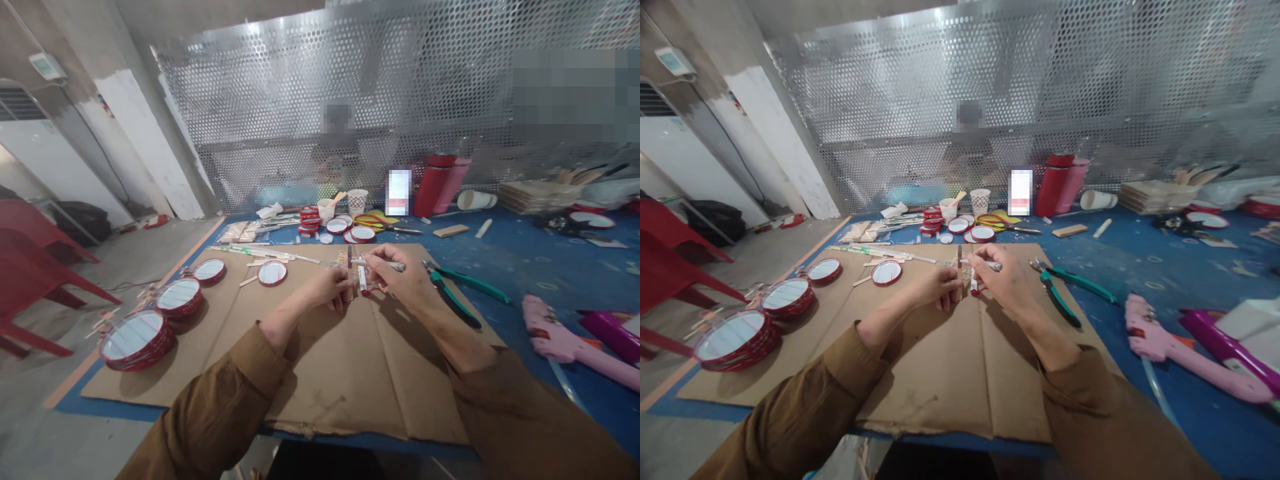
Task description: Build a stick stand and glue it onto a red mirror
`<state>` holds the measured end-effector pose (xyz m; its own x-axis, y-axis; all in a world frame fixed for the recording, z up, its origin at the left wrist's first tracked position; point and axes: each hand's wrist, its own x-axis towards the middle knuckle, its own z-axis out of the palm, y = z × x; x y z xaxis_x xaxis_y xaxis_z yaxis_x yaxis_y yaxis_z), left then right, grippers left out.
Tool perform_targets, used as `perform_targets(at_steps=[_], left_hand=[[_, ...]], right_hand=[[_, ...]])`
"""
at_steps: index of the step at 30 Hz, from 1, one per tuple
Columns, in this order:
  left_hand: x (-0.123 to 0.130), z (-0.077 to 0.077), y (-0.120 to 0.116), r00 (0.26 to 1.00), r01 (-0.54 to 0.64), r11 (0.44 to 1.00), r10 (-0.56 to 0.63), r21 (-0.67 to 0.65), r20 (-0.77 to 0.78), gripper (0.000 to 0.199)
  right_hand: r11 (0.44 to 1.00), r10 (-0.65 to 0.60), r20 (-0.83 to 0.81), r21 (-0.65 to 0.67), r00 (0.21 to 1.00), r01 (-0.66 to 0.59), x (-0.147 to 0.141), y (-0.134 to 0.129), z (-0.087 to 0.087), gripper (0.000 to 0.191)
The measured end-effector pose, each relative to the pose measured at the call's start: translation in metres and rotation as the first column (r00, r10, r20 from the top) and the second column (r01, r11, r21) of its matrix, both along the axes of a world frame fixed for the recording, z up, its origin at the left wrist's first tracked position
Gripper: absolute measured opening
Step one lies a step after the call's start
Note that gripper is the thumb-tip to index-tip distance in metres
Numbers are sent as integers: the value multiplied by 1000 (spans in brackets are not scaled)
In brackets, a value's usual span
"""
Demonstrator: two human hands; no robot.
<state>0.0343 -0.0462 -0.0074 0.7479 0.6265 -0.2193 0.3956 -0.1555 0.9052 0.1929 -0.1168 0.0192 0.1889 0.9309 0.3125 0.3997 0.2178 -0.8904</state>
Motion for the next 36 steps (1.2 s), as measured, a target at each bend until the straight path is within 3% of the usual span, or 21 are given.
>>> perform_targets(at_steps=[9,15,22,27,36], left_hand=[[1,1,0,1000,-11,1000,11,-12,-16,23],[1,-1,1,1000,-15,1000,15,-15,-1,23],[0,-1,1,1000,-16,1000,16,-15,5,23],[-1,0,-1,1000,-6,1000,6,-4,15,21],[-1,0,-2,1000,-7,1000,7,-5,21,21]], right_hand=[[993,-96,191,89,977,80,4,2,-3,37],[993,-112,248,63,962,99,4,-2,0,38],[1000,14,81,-26,997,-12,-3,-3,5,30],[1000,26,-22,6,999,-26,1,1,-2,29],[1000,14,-5,2,1000,-14,1,1,-2,30]])
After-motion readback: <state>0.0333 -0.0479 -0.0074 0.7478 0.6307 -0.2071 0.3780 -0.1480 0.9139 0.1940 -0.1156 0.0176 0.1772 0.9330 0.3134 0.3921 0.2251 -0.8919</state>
